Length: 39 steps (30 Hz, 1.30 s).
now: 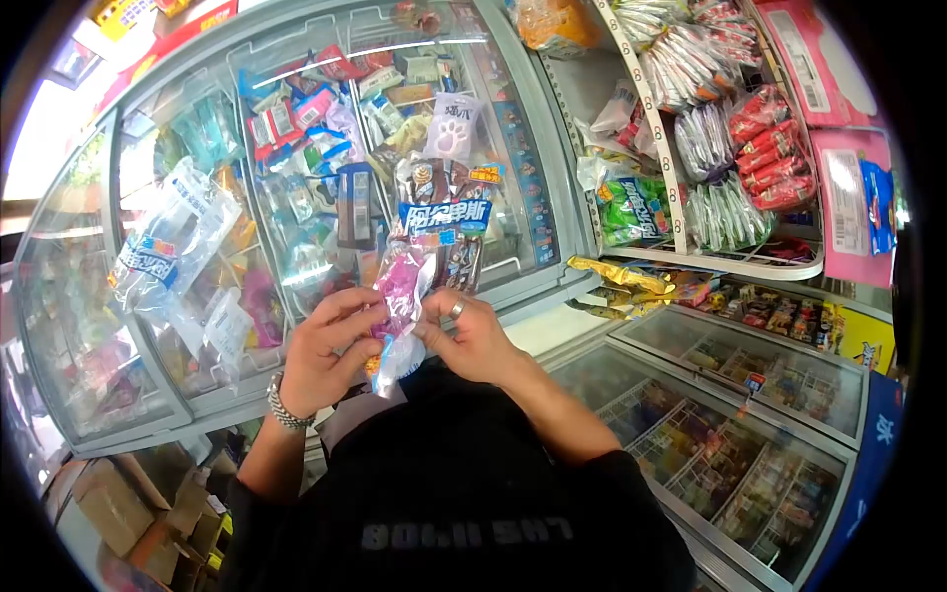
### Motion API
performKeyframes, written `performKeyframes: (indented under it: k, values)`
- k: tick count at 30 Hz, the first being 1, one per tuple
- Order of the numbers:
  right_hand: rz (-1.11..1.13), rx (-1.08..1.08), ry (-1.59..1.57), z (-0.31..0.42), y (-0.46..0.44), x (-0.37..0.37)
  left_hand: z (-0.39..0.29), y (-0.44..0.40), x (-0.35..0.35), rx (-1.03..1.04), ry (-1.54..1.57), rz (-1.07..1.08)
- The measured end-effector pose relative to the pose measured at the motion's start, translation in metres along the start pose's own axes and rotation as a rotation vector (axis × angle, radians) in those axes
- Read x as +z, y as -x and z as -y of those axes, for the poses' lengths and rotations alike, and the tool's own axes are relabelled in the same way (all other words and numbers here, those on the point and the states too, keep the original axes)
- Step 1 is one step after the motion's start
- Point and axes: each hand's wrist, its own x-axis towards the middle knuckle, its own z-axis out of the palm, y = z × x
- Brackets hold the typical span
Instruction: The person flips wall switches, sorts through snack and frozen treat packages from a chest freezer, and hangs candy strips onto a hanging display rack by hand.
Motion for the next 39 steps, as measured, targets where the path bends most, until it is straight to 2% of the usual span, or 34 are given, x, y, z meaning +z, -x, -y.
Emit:
performKeyframes:
  k: [1, 2, 3, 4, 6, 9, 12, 14, 15, 17, 18, 19, 21, 22, 26, 31, 34, 35, 36, 38, 39]
  values:
    - [0.057, -0.068, 0.15, 0.008, -0.004, -0.002, 0.003, -0.002, -0.002, -0.008, 0.019, 0.002]
    - [0.106, -0.156, 0.297, 0.012, -0.012, -0.003, 0.006, -0.006, -0.006, 0.071, -0.107, 0.001]
    - [0.11, -0.147, 0.306, 0.017, -0.019, -0.002, 0.01, -0.01, -0.009, 0.152, -0.237, 0.0]
    - [0.163, -0.216, 0.426, 0.021, -0.025, -0.001, 0.015, -0.011, -0.005, 0.135, -0.212, -0.082]
    - [0.229, -0.311, 0.614, 0.035, -0.037, -0.003, 0.014, -0.015, -0.013, 0.151, -0.235, -0.062]
    - [0.342, -0.359, 0.678, 0.049, -0.047, -0.005, 0.006, -0.02, -0.022, 0.213, -0.247, -0.008]
    - [0.29, -0.407, 0.677, 0.054, -0.049, -0.007, 0.009, -0.015, -0.024, 0.282, -0.241, -0.118]
    - [0.245, -0.465, 0.615, 0.052, -0.043, -0.005, 0.009, -0.008, -0.026, 0.161, -0.208, -0.264]
    - [0.237, -0.465, 0.623, 0.05, -0.039, -0.003, 0.011, -0.005, -0.026, 0.171, -0.206, -0.26]
    - [0.229, -0.426, 0.655, 0.042, -0.033, -0.003, 0.019, -0.006, -0.02, 0.152, -0.119, -0.211]
    - [0.267, -0.337, 0.608, 0.044, -0.032, -0.003, 0.018, -0.006, -0.027, 0.116, -0.049, -0.114]
    - [0.266, -0.337, 0.618, 0.047, -0.034, -0.006, 0.015, -0.008, -0.027, 0.123, -0.042, -0.114]
    - [0.249, -0.247, 0.471, 0.059, -0.041, -0.011, 0.008, -0.017, -0.029, 0.164, -0.128, 0.018]
    - [0.373, -0.199, 0.507, 0.059, -0.043, -0.014, 0.011, -0.018, -0.027, 0.188, -0.118, 0.074]
    - [0.481, -0.13, 0.478, 0.057, -0.056, -0.021, 0.006, -0.028, -0.017, 0.299, -0.193, 0.124]
    - [0.591, -0.251, 0.573, 0.064, -0.064, -0.024, 0.006, -0.028, -0.017, 0.316, -0.222, 0.188]
    - [0.65, -0.323, 0.526, 0.061, -0.046, -0.024, -0.009, -0.033, -0.039, 0.496, -0.409, 0.257]
    - [0.647, -0.337, 0.504, 0.06, -0.032, -0.026, 0.011, -0.021, -0.057, 0.347, -0.328, 0.153]
    - [0.66, -0.344, 0.47, 0.06, -0.017, -0.034, 0.017, -0.011, -0.072, 0.288, -0.424, 0.096]
    - [0.363, -0.322, 0.505, 0.05, 0.003, -0.05, 0.022, -0.011, -0.079, 0.23, -0.542, 0.019]
    - [0.332, -0.294, 0.419, 0.044, 0.001, -0.046, 0.017, -0.009, -0.067, 0.092, -0.352, -0.012]
